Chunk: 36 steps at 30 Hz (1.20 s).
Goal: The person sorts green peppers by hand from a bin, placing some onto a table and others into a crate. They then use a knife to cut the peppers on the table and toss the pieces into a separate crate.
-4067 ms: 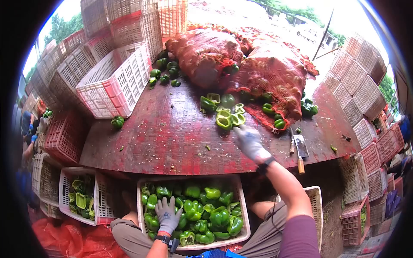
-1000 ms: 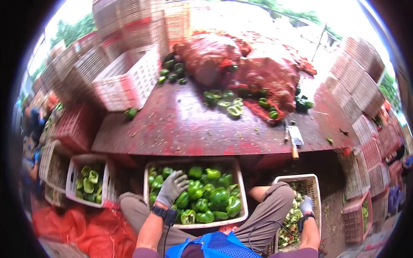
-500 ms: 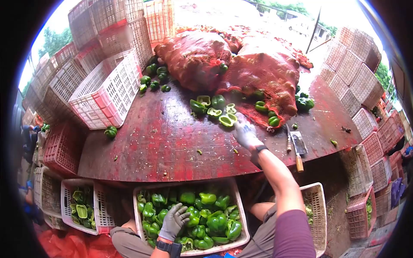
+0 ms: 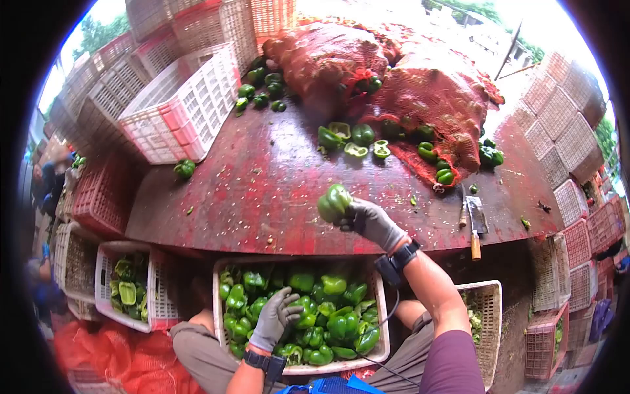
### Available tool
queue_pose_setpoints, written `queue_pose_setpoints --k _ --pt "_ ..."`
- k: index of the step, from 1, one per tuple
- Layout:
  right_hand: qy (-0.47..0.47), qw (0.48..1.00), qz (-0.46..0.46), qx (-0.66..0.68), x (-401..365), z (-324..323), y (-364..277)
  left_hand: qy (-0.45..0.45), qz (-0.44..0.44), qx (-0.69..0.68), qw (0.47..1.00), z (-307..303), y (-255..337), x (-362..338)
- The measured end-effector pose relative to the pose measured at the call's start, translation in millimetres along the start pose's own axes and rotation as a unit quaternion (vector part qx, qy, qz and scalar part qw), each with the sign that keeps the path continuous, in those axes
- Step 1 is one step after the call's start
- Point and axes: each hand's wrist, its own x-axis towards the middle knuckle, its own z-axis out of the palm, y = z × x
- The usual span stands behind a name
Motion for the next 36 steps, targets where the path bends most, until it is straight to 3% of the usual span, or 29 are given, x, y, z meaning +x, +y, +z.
queue_pose_setpoints --k 2,3,5,7,8,11,12,13,14,15,17,19,20,22,23,25,27,28,30,31,33,35,36 --pt "-0.057 0.998 0.008 0.011 -20.1 37.6 17.6 -0.022 0.035 -0.009 0.999 11.5 9.8 -8.7" --pt "-0.015 0.999 -0.016 -0.036 -27.6 56.0 29.9 -0.033 0.042 -0.020 0.998 19.6 19.1 -14.9" --pt "-0.055 0.994 0.027 0.088 -38.0 86.8 45.0 -0.045 0.068 -0.031 0.996 27.7 31.9 -21.5" --pt "-0.091 0.996 -0.008 0.016 -41.6 108.1 58.3 -0.039 0.091 -0.056 0.993 33.5 42.2 -27.5" --pt "-0.144 0.986 0.041 0.074 -28.1 107.2 71.3 -0.036 0.091 -0.072 0.993 31.4 41.6 -28.2" --pt "-0.170 0.980 0.101 -0.009 -1.2 211.9 86.7 0.011 0.060 -0.095 0.994 18.6 24.0 -28.5" --pt "-0.232 0.966 0.107 0.039 17.9 255.0 105.5 -0.073 0.093 -0.106 0.987 0.7 4.4 -13.4" --pt "-0.250 0.963 0.101 -0.006 30.1 301.7 119.5 -0.110 0.161 0.148 0.969 -37.8 -18.6 1.1" --pt "-0.285 0.951 0.121 0.009 46.1 350.5 144.7 -0.115 0.249 0.378 0.884 -75.7 -41.2 15.5" --pt "-0.298 0.946 0.123 -0.008 48.4 392.6 150.8 -0.108 0.221 0.264 0.933 -75.1 -43.7 11.5" --pt "-0.251 0.926 -0.089 -0.268 80.3 440.4 203.6 -0.084 0.154 0.019 0.984 -67.8 -43.6 2.5" --pt "-0.218 0.848 -0.230 -0.424 78.5 427.6 203.9 -0.049 0.074 -0.231 0.969 -61.5 -39.1 -6.1" --pt "-0.222 0.853 -0.188 -0.433 73.1 412.0 189.6 -0.028 0.029 -0.352 0.935 -59.9 -36.8 -9.6" --pt "-0.234 0.823 -0.163 -0.491 70.9 362.5 161.8 -0.028 0.086 -0.105 0.990 -59.5 -29.3 -8.8" --pt "-0.214 0.776 -0.211 -0.554 71.1 331.4 140.8 -0.029 0.112 0.021 0.993 -56.6 -25.2 -9.5" --pt "-0.149 0.702 -0.310 -0.623 89.3 256.7 109.7 0.069 0.049 -0.039 0.996 -20.7 -3.2 -23.0" --pt "-0.032 0.641 -0.384 -0.664 125.4 160.1 88.0 0.043 0.049 -0.073 0.995 -27.5 -12.1 -17.1" --pt "0.040 0.681 -0.287 -0.673 131.4 124.6 65.4 0.049 0.044 -0.067 0.996 -27.8 -11.6 -16.4" --pt "0.178 0.551 -0.286 -0.763 164.3 44.0 20.3 0.052 0.034 -0.077 0.995 -22.6 -4.7 -19.9" --pt "0.267 0.512 -0.225 -0.785 168.2 25.6 -3.7 0.053 0.032 -0.083 0.995 -22.0 -3.7 -19.6" --pt "0.298 0.484 -0.231 -0.790 199.0 -36.8 -42.4 0.041 0.034 -0.082 0.995 -23.1 -1.3 -18.8" --pt "0.315 0.544 -0.089 -0.773 192.1 -22.6 -83.4 0.042 0.026 -0.092 0.995 -25.9 -3.0 -14.4" --pt "0.315 0.519 -0.092 -0.789 200.0 -29.7 -92.8 0.022 0.019 -0.108 0.994 -40.2 -11.8 -7.8"
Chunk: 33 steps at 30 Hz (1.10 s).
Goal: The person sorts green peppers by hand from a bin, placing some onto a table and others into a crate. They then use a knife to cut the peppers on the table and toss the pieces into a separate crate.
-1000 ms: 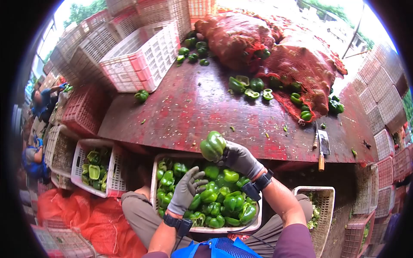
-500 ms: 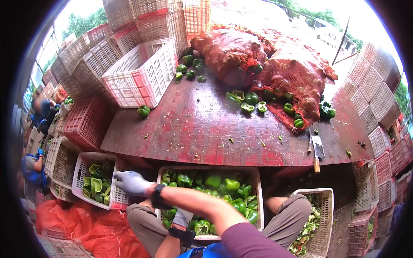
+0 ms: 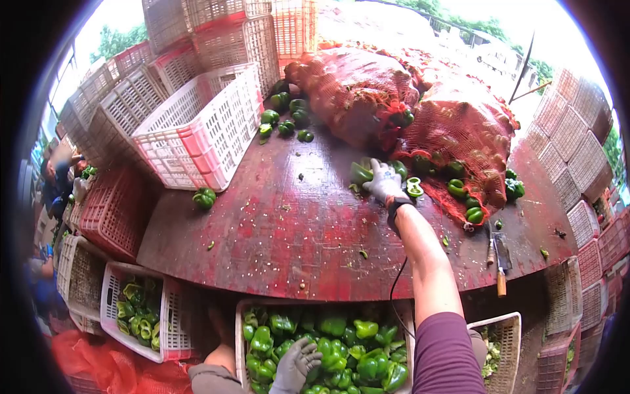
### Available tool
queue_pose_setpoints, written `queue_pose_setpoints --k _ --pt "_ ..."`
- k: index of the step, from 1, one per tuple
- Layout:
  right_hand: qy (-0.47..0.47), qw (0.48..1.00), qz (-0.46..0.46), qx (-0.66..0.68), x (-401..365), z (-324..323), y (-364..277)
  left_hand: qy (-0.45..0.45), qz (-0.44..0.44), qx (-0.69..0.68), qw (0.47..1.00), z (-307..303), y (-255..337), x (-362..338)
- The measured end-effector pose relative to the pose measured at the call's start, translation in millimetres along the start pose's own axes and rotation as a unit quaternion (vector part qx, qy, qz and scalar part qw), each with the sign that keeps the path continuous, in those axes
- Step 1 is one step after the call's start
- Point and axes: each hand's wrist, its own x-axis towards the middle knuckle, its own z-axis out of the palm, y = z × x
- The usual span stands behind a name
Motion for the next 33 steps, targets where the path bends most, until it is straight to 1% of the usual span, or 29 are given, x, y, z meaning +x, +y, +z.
queue_pose_setpoints --k 1,2,3,5,6,7,9,11,13,14,15,17,19,21,23,25,28,31,33 --pt "0.007 1.000 -0.008 -0.027 13.4 3.7 5.9 -0.034 0.017 0.006 0.999 14.7 4.3 -11.5" --pt "-0.044 0.998 -0.011 -0.038 29.1 5.2 12.4 -0.026 0.009 -0.003 1.000 18.7 4.1 -11.6" --pt "-0.097 0.995 -0.017 -0.022 37.9 8.2 12.5 -0.019 -0.001 -0.010 1.000 18.9 3.8 -9.4" --pt "-0.133 0.989 -0.010 -0.061 42.7 13.7 1.9 -0.018 -0.009 0.000 1.000 18.9 1.5 -2.6" --pt "-0.122 0.991 0.001 -0.057 38.9 9.9 -7.1 -0.019 -0.014 0.002 1.000 20.4 -0.1 -0.7" --pt "-0.141 0.990 0.002 -0.029 27.7 -7.4 -19.2 -0.013 -0.017 0.005 1.000 23.4 -0.1 0.1" --pt "-0.129 0.985 -0.051 -0.100 18.2 1.5 -23.7 -0.005 -0.022 0.011 1.000 29.7 1.6 -1.1" --pt "-0.051 0.986 -0.143 -0.070 -24.6 5.3 -26.0 -0.026 -0.010 0.045 0.999 32.0 3.5 -2.8" --pt "-0.016 0.973 -0.227 -0.047 -69.8 19.8 -21.5 -0.034 0.007 0.091 0.995 40.5 10.7 -9.8" --pt "-0.055 0.971 -0.229 -0.026 -95.9 14.1 -23.6 -0.031 -0.009 0.065 0.997 39.0 11.9 -11.3" --pt "-0.098 0.966 -0.239 -0.006 -120.4 3.5 -28.9 -0.030 -0.008 0.086 0.996 38.5 14.9 -10.4" --pt "-0.166 0.964 -0.209 0.019 -160.9 -12.8 -40.4 -0.016 -0.026 0.071 0.997 44.9 17.3 -13.8" --pt "-0.164 0.959 -0.217 0.075 -193.3 -23.9 -51.9 -0.047 -0.015 0.048 0.998 45.2 16.3 -14.5" --pt "-0.096 0.940 -0.296 0.138 -214.3 -25.3 -59.3 -0.085 0.000 -0.012 0.996 31.0 5.0 -2.4" --pt "-0.138 0.953 -0.250 0.101 -226.4 -27.5 -71.3 -0.077 0.017 -0.012 0.997 34.0 4.6 0.7" --pt "-0.111 0.952 -0.276 0.072 -231.5 -8.9 -67.4 -0.025 -0.033 -0.068 0.997 50.7 16.3 2.5" --pt "-0.044 0.950 -0.300 0.072 -237.9 4.9 -64.2 -0.036 -0.015 -0.104 0.994 45.4 10.2 29.1" --pt "-0.048 0.953 -0.288 0.080 -251.6 1.5 -73.5 -0.040 0.010 -0.093 0.995 53.6 15.3 22.2" --pt "-0.013 0.954 -0.275 0.119 -264.6 1.2 -79.1 -0.043 0.045 -0.080 0.995 56.5 17.9 15.2"
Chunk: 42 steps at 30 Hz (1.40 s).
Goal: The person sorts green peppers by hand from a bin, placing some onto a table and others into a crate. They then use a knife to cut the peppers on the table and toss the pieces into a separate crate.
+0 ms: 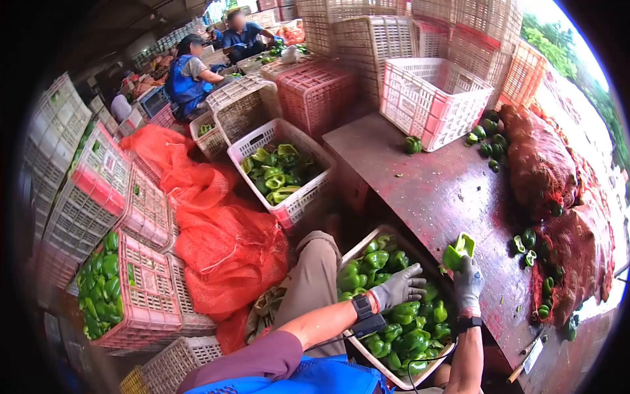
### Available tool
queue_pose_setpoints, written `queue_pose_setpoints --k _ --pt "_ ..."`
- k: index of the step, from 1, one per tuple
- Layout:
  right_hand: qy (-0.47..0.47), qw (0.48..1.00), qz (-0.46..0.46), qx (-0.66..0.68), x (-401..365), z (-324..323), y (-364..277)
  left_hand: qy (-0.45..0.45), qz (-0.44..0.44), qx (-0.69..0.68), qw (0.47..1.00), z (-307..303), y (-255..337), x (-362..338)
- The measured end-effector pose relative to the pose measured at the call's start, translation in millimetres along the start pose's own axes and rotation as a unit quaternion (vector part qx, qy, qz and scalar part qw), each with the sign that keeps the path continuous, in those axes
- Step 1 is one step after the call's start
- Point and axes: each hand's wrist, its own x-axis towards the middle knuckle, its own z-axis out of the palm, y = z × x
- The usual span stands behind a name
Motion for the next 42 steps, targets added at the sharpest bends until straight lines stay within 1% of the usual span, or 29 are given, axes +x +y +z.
queue_pose_setpoints --k 2,3,6,7,10,11,12,13,14,15,16,17,18,20,21,22,23,24,25,27,29,31,32,33,36,37,40,41,42 --pt "0.040 0.999 0.015 0.034 -5.9 9.4 0.3 -0.008 0.015 0.007 1.000 6.2 4.6 -4.0" --pt "0.013 0.994 0.110 0.022 -5.1 12.6 2.5 -0.003 0.001 0.013 1.000 7.4 8.4 -1.1" --pt "0.007 0.987 0.153 0.038 -4.1 20.0 2.4 0.031 0.018 0.025 0.999 12.5 12.5 -6.6" --pt "0.033 0.995 0.098 -0.011 -9.3 4.7 -23.5 0.018 0.026 0.023 0.999 11.7 15.3 -12.9" --pt "0.085 0.993 0.004 -0.077 -20.7 -8.9 -73.6 -0.010 0.048 0.010 0.999 8.0 18.8 -11.3" --pt "0.101 0.987 -0.085 -0.092 -28.4 -8.4 -85.2 -0.057 0.076 0.003 0.996 4.1 19.3 -6.3" --pt "0.131 0.976 -0.150 -0.085 -34.8 -3.9 -100.6 -0.128 0.092 -0.006 0.987 11.6 23.7 -16.5" --pt "0.129 0.974 -0.149 -0.114 -46.9 -4.6 -122.1 -0.116 0.132 -0.003 0.984 32.9 33.2 -45.9" --pt "0.141 0.968 -0.158 -0.136 -60.1 -6.6 -138.0 -0.101 0.189 0.010 0.977 30.5 35.9 -47.9" --pt "0.118 0.968 -0.179 -0.129 -66.5 -9.8 -149.4 -0.083 0.246 0.025 0.966 27.8 37.9 -49.1" --pt "0.126 0.968 -0.197 -0.090 -74.6 -14.4 -161.7 -0.082 0.231 0.026 0.969 18.4 36.6 -48.8" --pt "0.103 0.974 -0.196 -0.047 -82.1 -16.2 -166.7 -0.092 0.202 0.006 0.975 13.3 42.1 -54.5" --pt "0.062 0.984 -0.163 0.049 -88.2 -28.7 -173.2 -0.082 0.165 -0.013 0.983 13.9 49.6 -66.7" --pt "0.123 0.967 -0.083 0.206 -99.4 -46.6 -173.8 -0.058 0.157 -0.066 0.984 16.1 54.6 -80.2" --pt "0.121 0.979 -0.103 0.130 -101.1 -61.9 -169.2 -0.088 0.125 -0.063 0.986 11.4 60.3 -83.9" --pt "0.067 0.987 -0.116 0.090 -100.3 -76.0 -163.3 -0.116 0.094 -0.060 0.987 6.3 63.6 -87.3" --pt "0.021 0.988 -0.124 0.091 -99.7 -79.4 -155.5 -0.119 0.094 -0.036 0.988 -0.6 62.6 -84.6" --pt "-0.025 0.987 -0.131 0.091 -99.4 -80.8 -149.4 -0.136 0.074 -0.022 0.988 1.6 63.1 -87.6" --pt "-0.029 0.984 -0.170 0.041 -98.5 -78.5 -145.8 -0.135 0.056 -0.022 0.989 3.3 60.0 -87.6" --pt "-0.043 0.971 -0.234 0.012 -99.6 -81.6 -147.0 -0.149 0.004 -0.029 0.988 5.2 52.6 -84.9" --pt "-0.047 0.954 -0.298 0.000 -95.0 -73.7 -144.3 -0.146 -0.010 -0.039 0.989 6.0 42.9 -81.5" --pt "-0.017 0.952 -0.305 0.013 -94.4 -71.2 -149.3 -0.139 -0.025 -0.070 0.987 16.3 42.2 -90.1" --pt "-0.001 0.951 -0.309 0.020 -93.6 -70.2 -150.7 -0.138 -0.020 -0.078 0.987 18.2 41.4 -92.0" --pt "-0.052 0.951 -0.305 0.010 -93.0 -68.9 -148.9 -0.136 -0.015 -0.086 0.987 19.3 39.2 -93.4" --pt "0.022 0.951 -0.308 0.029 -98.8 -63.7 -157.8 -0.118 0.022 -0.083 0.989 19.4 36.9 -91.4" --pt "0.054 0.953 -0.292 0.060 -98.5 -62.1 -161.6 -0.109 0.034 -0.086 0.990 21.6 37.1 -92.6" --pt "0.076 0.963 -0.240 0.099 -93.9 -49.5 -165.7 -0.054 0.095 -0.101 0.989 28.4 32.2 -92.3" --pt "0.065 0.964 -0.194 0.168 -91.1 -43.1 -169.7 -0.029 0.121 -0.099 0.987 29.8 31.5 -92.3" --pt "0.071 0.966 -0.167 0.184 -91.5 -38.6 -174.4 -0.005 0.147 -0.097 0.984 30.7 30.5 -91.7"
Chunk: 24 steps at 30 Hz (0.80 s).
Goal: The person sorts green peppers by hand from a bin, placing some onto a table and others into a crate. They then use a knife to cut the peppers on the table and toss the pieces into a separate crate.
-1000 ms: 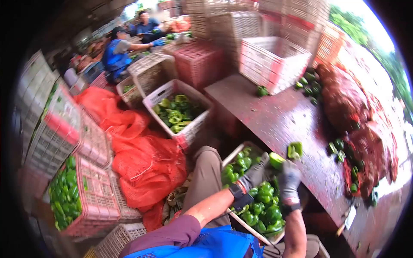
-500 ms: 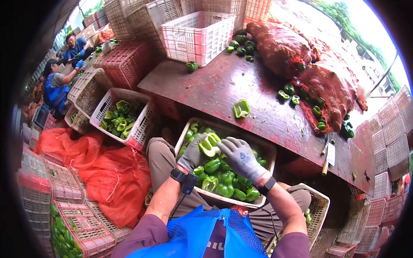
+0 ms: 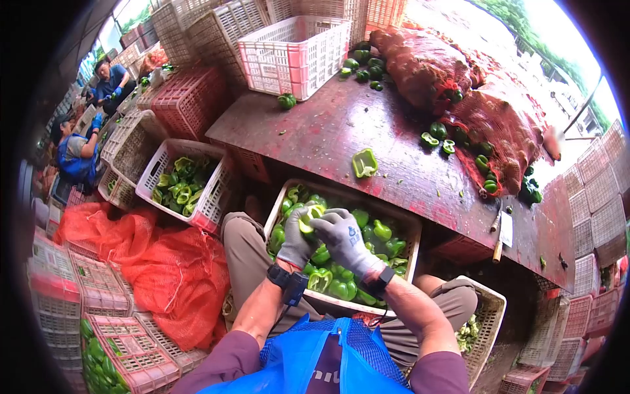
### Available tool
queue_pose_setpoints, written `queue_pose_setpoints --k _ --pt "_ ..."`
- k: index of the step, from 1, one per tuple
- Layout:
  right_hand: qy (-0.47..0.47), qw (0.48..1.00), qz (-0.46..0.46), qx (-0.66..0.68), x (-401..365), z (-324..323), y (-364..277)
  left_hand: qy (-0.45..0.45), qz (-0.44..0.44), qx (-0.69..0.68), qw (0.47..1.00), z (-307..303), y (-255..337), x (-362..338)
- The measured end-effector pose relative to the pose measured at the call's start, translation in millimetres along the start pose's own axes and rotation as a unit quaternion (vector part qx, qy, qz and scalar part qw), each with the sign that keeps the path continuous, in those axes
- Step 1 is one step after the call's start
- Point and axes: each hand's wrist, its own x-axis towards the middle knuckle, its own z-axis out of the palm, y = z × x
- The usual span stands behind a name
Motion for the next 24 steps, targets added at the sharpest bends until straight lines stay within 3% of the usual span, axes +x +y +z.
queue_pose_setpoints --k 4,6,8,9,11,12,14,17,18,20,22,24 --pt "0.031 0.991 0.116 0.061 -5.8 29.3 0.5 0.044 0.063 0.031 0.997 -15.3 -1.4 14.3" --pt "0.014 0.970 0.222 0.097 -2.6 44.0 1.2 0.068 0.189 0.200 0.959 -24.3 -18.2 18.6" --pt "0.037 0.961 0.236 0.138 0.3 47.2 5.7 0.060 0.075 0.071 0.993 -38.0 -9.0 26.0" --pt "0.057 0.944 0.264 0.187 -2.4 46.9 8.1 0.049 0.163 0.183 0.968 -51.6 -8.8 36.3" --pt "0.129 0.881 0.311 0.331 -4.2 38.3 22.3 0.061 0.313 0.436 0.842 -47.7 13.9 37.8" --pt "0.159 0.888 0.310 0.300 -6.3 20.6 34.3 0.054 0.296 0.474 0.827 -47.2 33.9 35.3" --pt "0.137 0.934 0.263 0.197 -4.1 -53.4 31.9 0.115 0.378 0.655 0.644 -44.3 62.5 26.9" --pt "0.162 0.955 0.249 0.012 -46.9 -126.8 78.3 0.183 0.350 0.786 0.476 -42.9 69.2 16.4" --pt "0.149 0.952 0.261 -0.058 -60.1 -156.1 84.2 0.186 0.311 0.821 0.441 -57.8 65.5 23.3" --pt "0.165 0.933 0.287 -0.139 -108.9 -200.2 117.9 0.181 0.178 0.907 0.337 -70.3 50.9 29.0" --pt "0.150 0.896 0.313 -0.278 -165.1 -241.4 143.1 0.126 0.171 0.948 0.236 -102.9 36.5 37.5" --pt "0.124 0.837 0.367 -0.386 -226.2 -268.6 157.8 0.173 0.136 0.931 0.293 -120.7 32.5 52.8"
